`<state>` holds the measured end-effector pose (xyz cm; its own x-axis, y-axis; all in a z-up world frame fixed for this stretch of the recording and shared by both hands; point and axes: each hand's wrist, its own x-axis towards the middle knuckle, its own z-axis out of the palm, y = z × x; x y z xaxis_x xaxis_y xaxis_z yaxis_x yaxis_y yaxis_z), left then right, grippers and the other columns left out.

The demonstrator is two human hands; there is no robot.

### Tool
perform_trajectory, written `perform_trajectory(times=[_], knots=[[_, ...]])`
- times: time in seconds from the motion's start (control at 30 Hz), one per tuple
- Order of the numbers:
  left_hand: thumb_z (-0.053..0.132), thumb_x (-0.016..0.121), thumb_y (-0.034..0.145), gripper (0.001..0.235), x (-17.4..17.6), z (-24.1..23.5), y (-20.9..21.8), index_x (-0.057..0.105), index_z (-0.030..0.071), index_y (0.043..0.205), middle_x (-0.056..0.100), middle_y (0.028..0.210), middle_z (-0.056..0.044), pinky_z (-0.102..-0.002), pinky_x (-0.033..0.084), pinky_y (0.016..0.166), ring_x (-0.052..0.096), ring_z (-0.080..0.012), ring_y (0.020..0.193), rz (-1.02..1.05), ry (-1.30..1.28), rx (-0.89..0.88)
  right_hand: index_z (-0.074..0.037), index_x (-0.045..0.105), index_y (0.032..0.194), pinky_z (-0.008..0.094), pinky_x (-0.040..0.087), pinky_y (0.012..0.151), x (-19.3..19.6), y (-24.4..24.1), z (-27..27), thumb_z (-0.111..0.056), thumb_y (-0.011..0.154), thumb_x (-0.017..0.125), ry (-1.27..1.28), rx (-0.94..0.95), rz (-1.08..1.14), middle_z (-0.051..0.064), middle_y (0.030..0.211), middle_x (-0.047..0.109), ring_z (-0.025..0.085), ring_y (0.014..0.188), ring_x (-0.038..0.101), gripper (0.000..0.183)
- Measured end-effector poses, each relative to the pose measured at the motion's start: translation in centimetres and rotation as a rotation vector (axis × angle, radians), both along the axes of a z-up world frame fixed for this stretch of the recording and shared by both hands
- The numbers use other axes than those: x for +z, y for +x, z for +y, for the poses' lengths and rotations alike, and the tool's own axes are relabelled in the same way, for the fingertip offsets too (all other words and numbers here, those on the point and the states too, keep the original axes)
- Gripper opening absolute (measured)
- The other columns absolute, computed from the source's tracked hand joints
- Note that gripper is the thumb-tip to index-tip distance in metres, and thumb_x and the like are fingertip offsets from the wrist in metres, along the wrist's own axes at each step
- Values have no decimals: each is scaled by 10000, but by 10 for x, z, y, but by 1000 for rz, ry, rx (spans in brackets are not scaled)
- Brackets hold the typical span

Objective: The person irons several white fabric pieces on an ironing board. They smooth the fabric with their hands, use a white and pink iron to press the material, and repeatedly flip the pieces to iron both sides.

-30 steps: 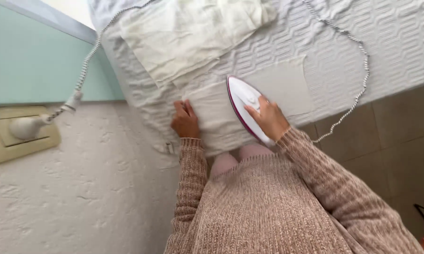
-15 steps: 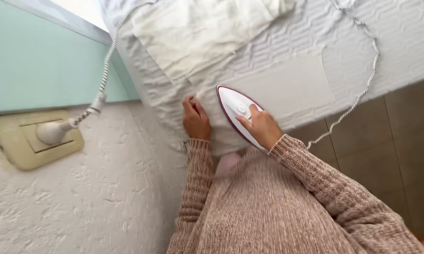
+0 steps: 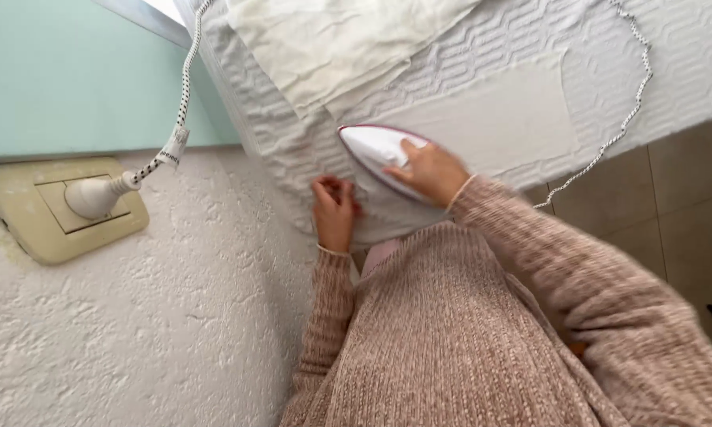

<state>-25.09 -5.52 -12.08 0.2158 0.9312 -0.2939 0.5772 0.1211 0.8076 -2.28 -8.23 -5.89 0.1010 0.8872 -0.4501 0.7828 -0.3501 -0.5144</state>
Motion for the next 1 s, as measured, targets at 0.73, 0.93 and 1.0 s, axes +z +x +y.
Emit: perform_trajectory(times=[0.73,0.93,1.0], knots=[[328,640,1008,336,19,-60,-10,477,54,1114,683,746,-179,-371,546,494,710,-322,611,-56,-39,247,-191,512,1172,568,587,778,-29,-31,-40,-686,951,485,-193,112,-141,236,858,710,463,875,738,542],[140,466,1060,128,47,-39,-12,443,52,1151,502,534,-17,-209,419,474,506,-102,417,-259,233,437,-153,493,1180,595,564,800,-15,-48,-47,-681,980,443,-195,94,-77,277,901,697,507,916,721,567],[111,401,1063,161,53,-35,-17,365,34,1199,471,567,-36,-213,435,448,472,-117,377,-410,229,467,-141,479,1182,594,562,810,-8,-45,-70,-613,996,461,-257,115,-77,279,910,698,514,934,716,507]])
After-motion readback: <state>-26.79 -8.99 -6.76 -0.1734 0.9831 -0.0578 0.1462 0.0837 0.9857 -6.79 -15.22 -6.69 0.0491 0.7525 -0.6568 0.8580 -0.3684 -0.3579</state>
